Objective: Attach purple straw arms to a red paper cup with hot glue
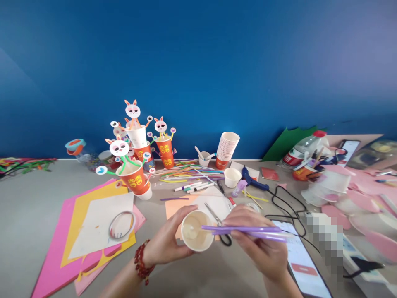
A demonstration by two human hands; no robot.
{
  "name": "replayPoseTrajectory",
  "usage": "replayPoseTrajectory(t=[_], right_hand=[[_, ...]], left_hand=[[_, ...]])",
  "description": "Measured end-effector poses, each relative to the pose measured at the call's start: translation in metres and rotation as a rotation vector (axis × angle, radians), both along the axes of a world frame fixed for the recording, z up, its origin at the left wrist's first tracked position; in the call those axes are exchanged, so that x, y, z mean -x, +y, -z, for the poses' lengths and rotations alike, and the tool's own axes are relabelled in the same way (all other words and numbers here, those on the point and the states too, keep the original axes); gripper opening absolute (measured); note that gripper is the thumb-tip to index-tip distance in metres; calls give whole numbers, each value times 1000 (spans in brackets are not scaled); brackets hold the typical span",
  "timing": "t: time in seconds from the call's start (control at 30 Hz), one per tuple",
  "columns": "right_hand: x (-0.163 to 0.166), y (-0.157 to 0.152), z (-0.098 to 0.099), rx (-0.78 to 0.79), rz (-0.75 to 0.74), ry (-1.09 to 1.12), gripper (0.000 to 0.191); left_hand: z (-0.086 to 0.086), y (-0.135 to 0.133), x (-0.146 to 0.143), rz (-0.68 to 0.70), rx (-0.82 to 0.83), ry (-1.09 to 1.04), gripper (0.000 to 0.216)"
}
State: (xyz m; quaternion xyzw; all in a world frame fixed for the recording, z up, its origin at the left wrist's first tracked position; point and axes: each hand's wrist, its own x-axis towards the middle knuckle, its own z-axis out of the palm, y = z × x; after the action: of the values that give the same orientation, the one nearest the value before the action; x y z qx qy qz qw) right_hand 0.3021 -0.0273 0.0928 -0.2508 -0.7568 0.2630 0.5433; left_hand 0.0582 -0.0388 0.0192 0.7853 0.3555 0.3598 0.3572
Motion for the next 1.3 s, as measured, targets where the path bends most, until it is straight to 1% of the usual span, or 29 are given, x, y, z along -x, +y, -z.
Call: replayPoseTrajectory(t=[0.17,0.27,0.37,0.53,0.7,0.77,0.93,1.13,1.3], right_hand=[[7,1,-5,-54,-19,-101,23],[7,0,-6,-104,-35,-112,25],[9,-1,-6,-120,-40,-108,25],[14,-1,-3,-95,-23,-78,20],[17,0,6,-71,-16,-189,23],[19,1,9,-50,-8,-200,24],[21,2,10,-16,13,-153,28],[22,0,10,68,0,-113,25],[29,-1,12,45,29,-67,25]], left_hand=[[-6,-1,-2,1,-3,13,82],[-7,0,-3,1,-8,10,82],[-6,-1,-4,-5,-19,-2,82],[-6,-2,-3,-14,-17,-2,82],[-6,-1,-4,-17,-1,-3,83],[-5,-1,-3,-10,20,-14,84],[1,0,-1,6,78,-86,87],[4,0,-2,19,148,-152,90],[4,-1,-4,15,160,-171,90]])
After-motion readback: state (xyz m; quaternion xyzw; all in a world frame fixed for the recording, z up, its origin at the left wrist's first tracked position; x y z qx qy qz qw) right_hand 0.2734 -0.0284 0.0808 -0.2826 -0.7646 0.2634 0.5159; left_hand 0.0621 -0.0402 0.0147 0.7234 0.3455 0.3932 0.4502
